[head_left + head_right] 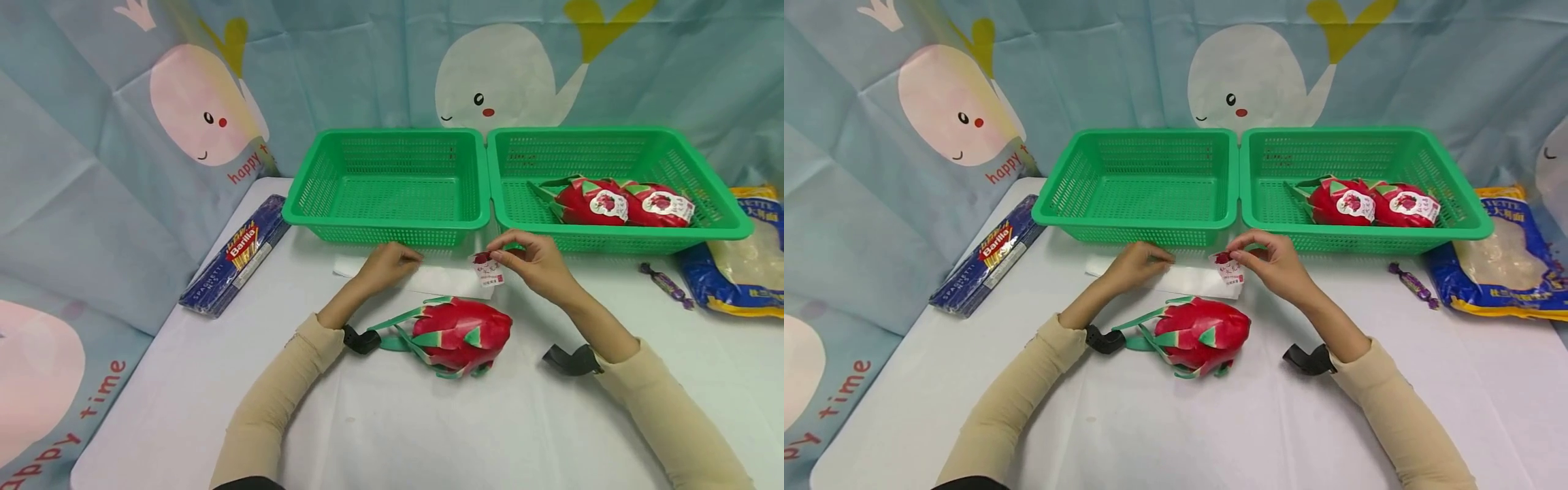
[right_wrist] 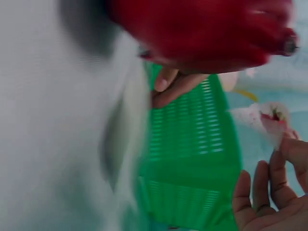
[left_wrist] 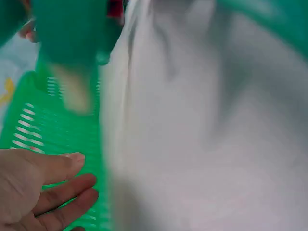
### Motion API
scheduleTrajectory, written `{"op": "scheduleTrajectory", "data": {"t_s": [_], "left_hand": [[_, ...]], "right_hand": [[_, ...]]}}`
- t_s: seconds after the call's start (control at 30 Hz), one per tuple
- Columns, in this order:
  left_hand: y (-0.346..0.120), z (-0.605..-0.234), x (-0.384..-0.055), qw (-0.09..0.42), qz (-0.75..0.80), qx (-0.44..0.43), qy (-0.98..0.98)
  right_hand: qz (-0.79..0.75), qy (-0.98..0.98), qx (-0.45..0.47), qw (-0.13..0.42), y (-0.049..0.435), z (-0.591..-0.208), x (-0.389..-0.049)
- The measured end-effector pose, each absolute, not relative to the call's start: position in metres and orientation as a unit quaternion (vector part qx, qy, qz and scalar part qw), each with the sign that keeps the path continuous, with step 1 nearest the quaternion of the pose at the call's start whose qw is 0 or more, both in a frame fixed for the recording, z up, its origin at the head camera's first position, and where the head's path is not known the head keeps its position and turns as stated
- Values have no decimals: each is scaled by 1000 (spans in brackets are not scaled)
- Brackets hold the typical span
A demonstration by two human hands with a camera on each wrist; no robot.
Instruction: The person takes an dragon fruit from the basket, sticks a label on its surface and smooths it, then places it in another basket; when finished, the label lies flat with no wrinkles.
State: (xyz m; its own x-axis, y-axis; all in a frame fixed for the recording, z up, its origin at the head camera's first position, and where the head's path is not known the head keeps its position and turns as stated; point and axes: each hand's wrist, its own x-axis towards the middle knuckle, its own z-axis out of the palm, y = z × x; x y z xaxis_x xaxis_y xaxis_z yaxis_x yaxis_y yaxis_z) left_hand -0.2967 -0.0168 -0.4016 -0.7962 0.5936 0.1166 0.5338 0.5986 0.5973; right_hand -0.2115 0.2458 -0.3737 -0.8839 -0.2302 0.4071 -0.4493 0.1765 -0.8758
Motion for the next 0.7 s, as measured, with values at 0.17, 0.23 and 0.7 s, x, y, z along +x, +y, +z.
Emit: {"op": "scheduleTrajectory", "data": {"t_s": [0.17, 0.23, 0.7], "left_hand": [[-13, -359, -271, 4, 377, 374, 848], [-5, -340, -258, -7, 413, 399, 819], [11, -325, -228, -87, 529, 328, 778]], "right_hand": [[568, -787, 227, 72, 242, -352, -208], [549, -797, 240, 73, 240, -344, -208], [508, -850, 137, 46, 231, -333, -186]]}}
